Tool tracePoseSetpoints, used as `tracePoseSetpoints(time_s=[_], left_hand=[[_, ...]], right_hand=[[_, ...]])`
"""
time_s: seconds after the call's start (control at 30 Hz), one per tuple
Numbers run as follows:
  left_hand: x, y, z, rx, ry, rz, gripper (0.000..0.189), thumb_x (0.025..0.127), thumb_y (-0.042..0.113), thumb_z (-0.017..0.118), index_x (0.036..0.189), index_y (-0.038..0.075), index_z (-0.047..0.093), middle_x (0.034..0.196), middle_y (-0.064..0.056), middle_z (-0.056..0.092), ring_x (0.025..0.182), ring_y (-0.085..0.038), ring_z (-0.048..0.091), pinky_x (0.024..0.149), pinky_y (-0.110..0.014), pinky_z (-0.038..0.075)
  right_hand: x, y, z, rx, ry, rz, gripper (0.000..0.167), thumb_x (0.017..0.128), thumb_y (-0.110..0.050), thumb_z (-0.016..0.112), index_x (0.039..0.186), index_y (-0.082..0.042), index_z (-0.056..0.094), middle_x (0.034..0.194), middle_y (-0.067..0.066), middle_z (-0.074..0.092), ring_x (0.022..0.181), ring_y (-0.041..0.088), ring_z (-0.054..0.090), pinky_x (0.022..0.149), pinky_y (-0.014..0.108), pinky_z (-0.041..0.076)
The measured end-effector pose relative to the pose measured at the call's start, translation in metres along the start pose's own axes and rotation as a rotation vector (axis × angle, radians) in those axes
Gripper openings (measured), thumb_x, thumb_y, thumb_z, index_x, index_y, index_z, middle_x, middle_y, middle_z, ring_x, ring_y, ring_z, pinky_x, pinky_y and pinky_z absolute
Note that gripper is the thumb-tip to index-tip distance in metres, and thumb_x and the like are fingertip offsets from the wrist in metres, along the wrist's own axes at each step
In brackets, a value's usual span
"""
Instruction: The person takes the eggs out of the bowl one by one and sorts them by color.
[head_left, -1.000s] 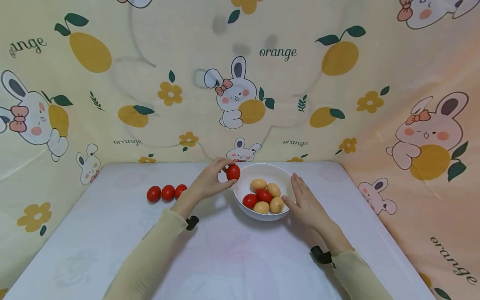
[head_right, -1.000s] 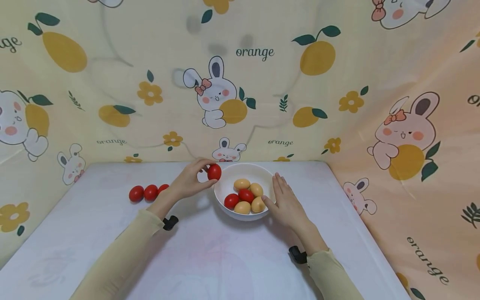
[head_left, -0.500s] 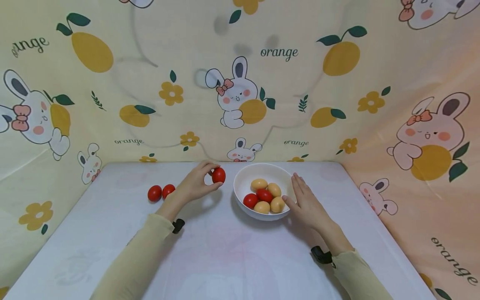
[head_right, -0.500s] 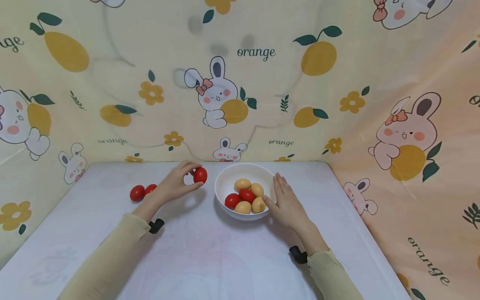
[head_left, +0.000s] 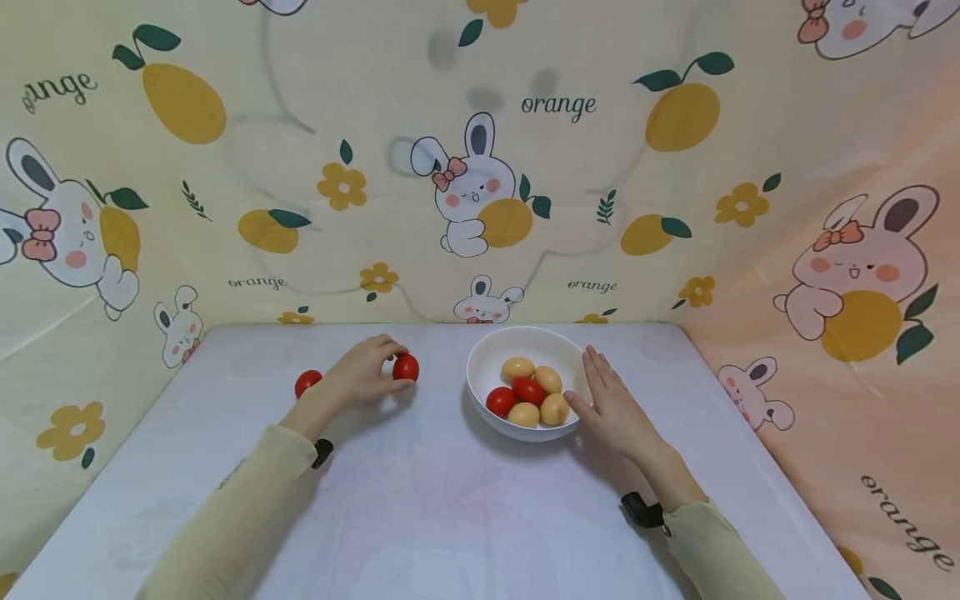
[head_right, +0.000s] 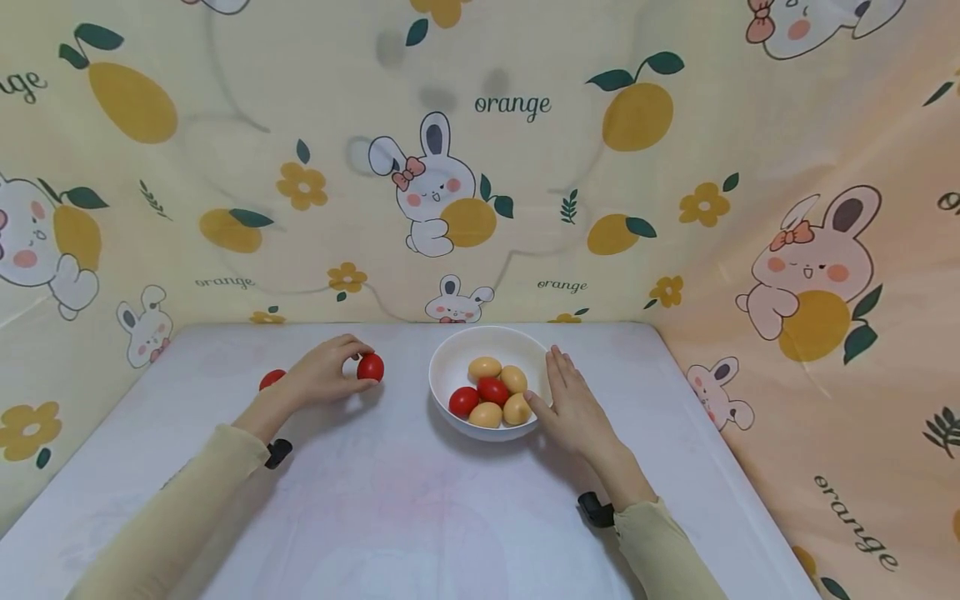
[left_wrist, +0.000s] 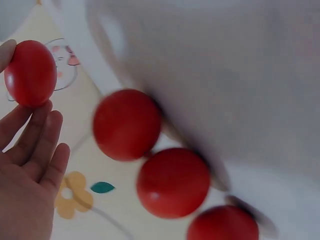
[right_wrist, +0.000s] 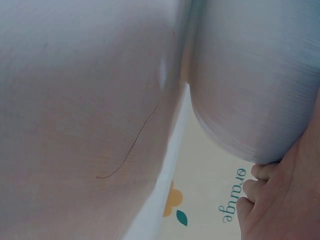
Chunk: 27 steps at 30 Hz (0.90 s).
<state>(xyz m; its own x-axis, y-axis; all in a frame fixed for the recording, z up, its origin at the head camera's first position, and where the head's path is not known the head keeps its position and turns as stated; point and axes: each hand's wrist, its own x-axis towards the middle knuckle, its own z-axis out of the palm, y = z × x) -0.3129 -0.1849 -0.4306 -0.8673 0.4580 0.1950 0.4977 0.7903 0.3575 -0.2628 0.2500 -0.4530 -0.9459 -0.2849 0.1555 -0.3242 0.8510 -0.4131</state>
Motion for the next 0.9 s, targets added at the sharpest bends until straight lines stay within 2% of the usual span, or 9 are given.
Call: tracePoseSetpoints(time_s=[0.17,0.47,0.63,0.9], left_hand=[[-0.004,-0.009,-0.002,0.045,-0.048,-0.004,0.054,0.088,0.034,0.084,0.127,0.001,0.069,0.119,-0.012,0.067,0.110,-0.032,0.063,0.100,-0.051,0.053],[-0.005,-0.021,-0.001,0.099,-0.099,-0.028,0.056,0.087,0.044,0.083,0.125,0.004,0.071,0.114,-0.008,0.067,0.091,-0.020,0.059,0.090,-0.044,0.053],[-0.004,-0.026,0.001,0.106,-0.126,-0.041,0.054,0.088,0.044,0.082,0.124,0.005,0.071,0.112,-0.007,0.067,0.093,-0.022,0.059,0.093,-0.048,0.051],[-0.005,-0.028,0.004,0.110,-0.156,-0.066,0.055,0.090,0.045,0.080,0.126,0.005,0.070,0.117,-0.009,0.067,0.100,-0.027,0.060,0.098,-0.052,0.049]], right_hand=[[0.000,0.000,0.000,-0.003,0.004,-0.004,0.088,0.107,-0.053,0.046,0.164,0.003,0.010,0.174,0.017,0.005,0.159,0.042,0.007,0.125,0.061,0.015],[0.000,0.001,0.001,0.006,0.008,0.000,0.087,0.107,-0.052,0.047,0.165,0.002,0.009,0.174,0.017,0.006,0.159,0.042,0.007,0.125,0.062,0.015],[0.000,0.001,0.002,0.002,0.012,-0.001,0.087,0.107,-0.052,0.048,0.165,0.001,0.011,0.174,0.017,0.007,0.159,0.041,0.008,0.125,0.062,0.016],[0.000,0.001,0.002,-0.005,0.007,0.003,0.088,0.107,-0.053,0.047,0.165,0.001,0.010,0.174,0.017,0.007,0.159,0.041,0.008,0.125,0.061,0.016]])
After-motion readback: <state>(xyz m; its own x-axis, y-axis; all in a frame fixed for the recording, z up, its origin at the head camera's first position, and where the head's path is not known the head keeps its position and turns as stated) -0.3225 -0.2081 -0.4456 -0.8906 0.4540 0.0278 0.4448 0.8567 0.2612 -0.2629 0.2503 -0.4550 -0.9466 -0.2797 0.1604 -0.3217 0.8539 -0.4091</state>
